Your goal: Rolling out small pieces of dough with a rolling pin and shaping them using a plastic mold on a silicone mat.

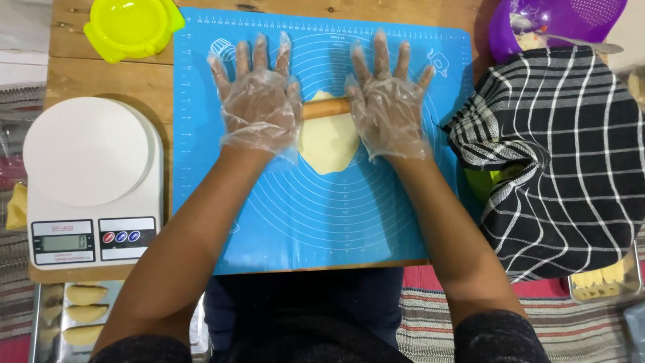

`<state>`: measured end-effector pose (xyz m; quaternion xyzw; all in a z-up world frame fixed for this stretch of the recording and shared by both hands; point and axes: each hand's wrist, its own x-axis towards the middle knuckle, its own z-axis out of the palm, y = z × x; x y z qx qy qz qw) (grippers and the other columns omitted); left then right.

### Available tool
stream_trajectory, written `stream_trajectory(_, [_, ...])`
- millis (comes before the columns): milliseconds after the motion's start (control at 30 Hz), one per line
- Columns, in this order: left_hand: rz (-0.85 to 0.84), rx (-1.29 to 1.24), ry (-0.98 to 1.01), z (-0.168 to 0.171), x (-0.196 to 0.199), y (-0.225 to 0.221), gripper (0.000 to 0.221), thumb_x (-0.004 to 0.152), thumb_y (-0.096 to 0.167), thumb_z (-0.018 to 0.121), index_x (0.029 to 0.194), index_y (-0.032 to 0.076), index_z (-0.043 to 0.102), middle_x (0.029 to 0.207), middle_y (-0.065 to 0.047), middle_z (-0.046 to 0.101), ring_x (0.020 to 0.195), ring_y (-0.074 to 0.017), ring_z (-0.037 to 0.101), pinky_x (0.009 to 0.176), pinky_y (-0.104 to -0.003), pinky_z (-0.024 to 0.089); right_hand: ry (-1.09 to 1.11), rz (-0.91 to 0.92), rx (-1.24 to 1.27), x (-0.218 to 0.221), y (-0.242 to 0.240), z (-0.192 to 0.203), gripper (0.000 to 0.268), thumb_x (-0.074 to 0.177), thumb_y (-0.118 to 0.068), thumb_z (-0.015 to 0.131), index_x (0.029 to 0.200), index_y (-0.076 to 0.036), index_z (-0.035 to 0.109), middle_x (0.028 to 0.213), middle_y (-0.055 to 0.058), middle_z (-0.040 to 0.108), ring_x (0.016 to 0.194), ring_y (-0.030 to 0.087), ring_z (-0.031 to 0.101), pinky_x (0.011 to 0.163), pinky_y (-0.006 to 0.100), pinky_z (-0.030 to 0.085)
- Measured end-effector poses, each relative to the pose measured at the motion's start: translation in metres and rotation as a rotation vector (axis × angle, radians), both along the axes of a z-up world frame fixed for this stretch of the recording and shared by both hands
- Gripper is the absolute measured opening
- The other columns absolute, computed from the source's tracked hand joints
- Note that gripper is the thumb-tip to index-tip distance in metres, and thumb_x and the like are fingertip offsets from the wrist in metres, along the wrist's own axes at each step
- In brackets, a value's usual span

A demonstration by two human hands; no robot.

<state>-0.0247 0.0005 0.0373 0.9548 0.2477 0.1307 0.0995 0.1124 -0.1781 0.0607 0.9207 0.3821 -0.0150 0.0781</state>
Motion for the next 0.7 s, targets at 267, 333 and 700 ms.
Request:
stream_trajectory(267, [0.028, -0.077, 0.254, 0.050, 0.022, 0.026, 0.066, 0.107, 0.043, 0.037, 0.164, 0.023, 0.011, 0.170, -0.016, 0.012, 0.155, -0.0431, 0.008, 0.118, -0.069, 0.000, 0.106, -0.016, -0.022, 0.010, 0.056, 0.052, 0.061, 0.112, -0.048, 0.021, 0.167, -0.027, 0.009, 0.169, 0.006, -0.009, 0.155, 0.043, 0.002, 0.118, 0.075, 0.009])
stream_trajectory(333, [-0.006, -0.076, 0.232, 0.042, 0.028, 0.033, 0.066, 0.106, 0.039, 0.039, 0.164, 0.022, 0.014, 0.170, -0.019, 0.013, 0.155, -0.0449, 0.009, 0.117, -0.072, 0.000, 0.108, 0.010, 0.019, 0.015, 0.060, 0.048, 0.059, 0.112, -0.045, 0.030, 0.165, -0.023, 0.018, 0.168, 0.012, 0.002, 0.152, 0.048, 0.010, 0.115, 0.076, 0.016])
stream_trajectory(700, [-0.120, 0.049, -0.127, 0.009, -0.008, 0.005, 0.055, 0.116, 0.044, 0.026, 0.166, 0.021, 0.022, 0.172, -0.013, 0.019, 0.157, -0.0363, 0.007, 0.119, -0.066, -0.010, 0.194, 0.203, 0.165, -0.004, -0.003, 0.032, 0.060, 0.110, -0.052, 0.019, 0.165, -0.030, 0.008, 0.168, 0.011, -0.012, 0.156, 0.040, -0.006, 0.122, 0.065, -0.006])
